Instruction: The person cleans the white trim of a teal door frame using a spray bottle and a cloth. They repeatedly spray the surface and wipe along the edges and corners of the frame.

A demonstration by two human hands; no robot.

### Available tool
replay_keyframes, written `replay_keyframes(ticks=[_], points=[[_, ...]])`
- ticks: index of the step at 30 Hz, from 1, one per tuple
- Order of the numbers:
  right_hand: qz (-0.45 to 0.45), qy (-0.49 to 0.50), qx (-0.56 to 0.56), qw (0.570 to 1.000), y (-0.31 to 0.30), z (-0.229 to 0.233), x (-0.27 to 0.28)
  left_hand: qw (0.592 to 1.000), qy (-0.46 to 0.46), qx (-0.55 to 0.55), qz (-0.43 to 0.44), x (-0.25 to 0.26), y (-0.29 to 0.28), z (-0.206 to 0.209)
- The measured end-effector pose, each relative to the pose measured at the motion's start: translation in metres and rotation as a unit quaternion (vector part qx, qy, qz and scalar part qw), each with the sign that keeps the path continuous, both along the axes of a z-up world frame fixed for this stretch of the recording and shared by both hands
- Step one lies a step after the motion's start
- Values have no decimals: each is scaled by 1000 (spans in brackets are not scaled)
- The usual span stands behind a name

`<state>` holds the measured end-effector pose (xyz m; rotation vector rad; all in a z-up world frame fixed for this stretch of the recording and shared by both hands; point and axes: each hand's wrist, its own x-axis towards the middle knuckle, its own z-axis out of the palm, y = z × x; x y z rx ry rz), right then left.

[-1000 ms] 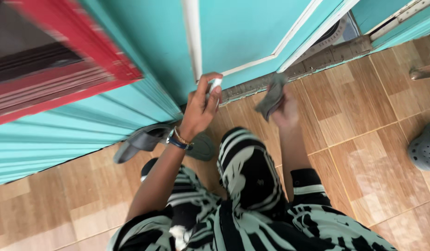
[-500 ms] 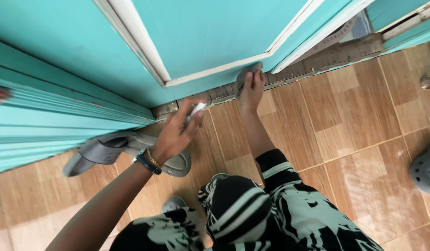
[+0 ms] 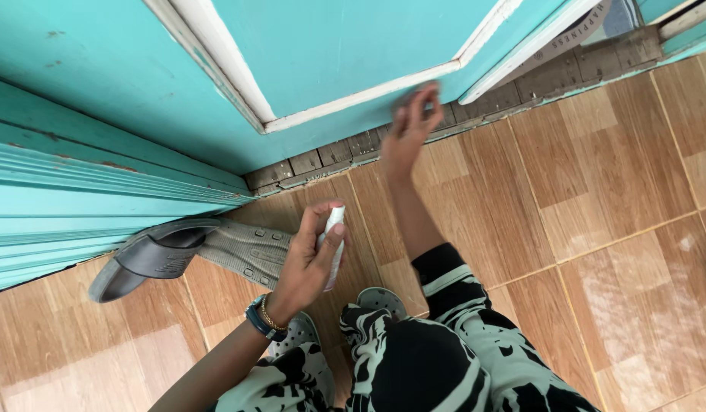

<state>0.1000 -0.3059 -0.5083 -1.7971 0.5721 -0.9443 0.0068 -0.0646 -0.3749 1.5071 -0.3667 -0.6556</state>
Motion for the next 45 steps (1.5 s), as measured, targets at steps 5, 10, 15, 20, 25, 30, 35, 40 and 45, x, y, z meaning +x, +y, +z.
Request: replay_keyframes(ticks=[5,10,15,20,25,30,35,40,45], points=[[13,-17,-101,995,-8,-8,1,1000,2,-20,-12,-2,-3,3],[28,-69,146,986,-25,-7,8,1000,7,-22,-1,-5,-4,8],[29,36,-167,985,10,-16,-5,998,-59,-10,-9,-4,-11,4],[-10,20,-93,995,-38,-1,5,998,-69,-1,-14,-8,-3,3],[59,12,-142,988,15,-8,-6,999,-46,-15,-21,-7,-2,1],[32,71,-17,997,-8,13,4,998,-50,-14,-21,-9,-1,0],[39,59,81,994,-13,10,1,999,-24,-28,-15,-11,6,-4],[76,61,-95,991,5,-10,-5,999,-32,-23,-18,-13,1,-2],[32,69,-15,997,-38,-5,3,999,-44,-24,-18,-17,4,0]])
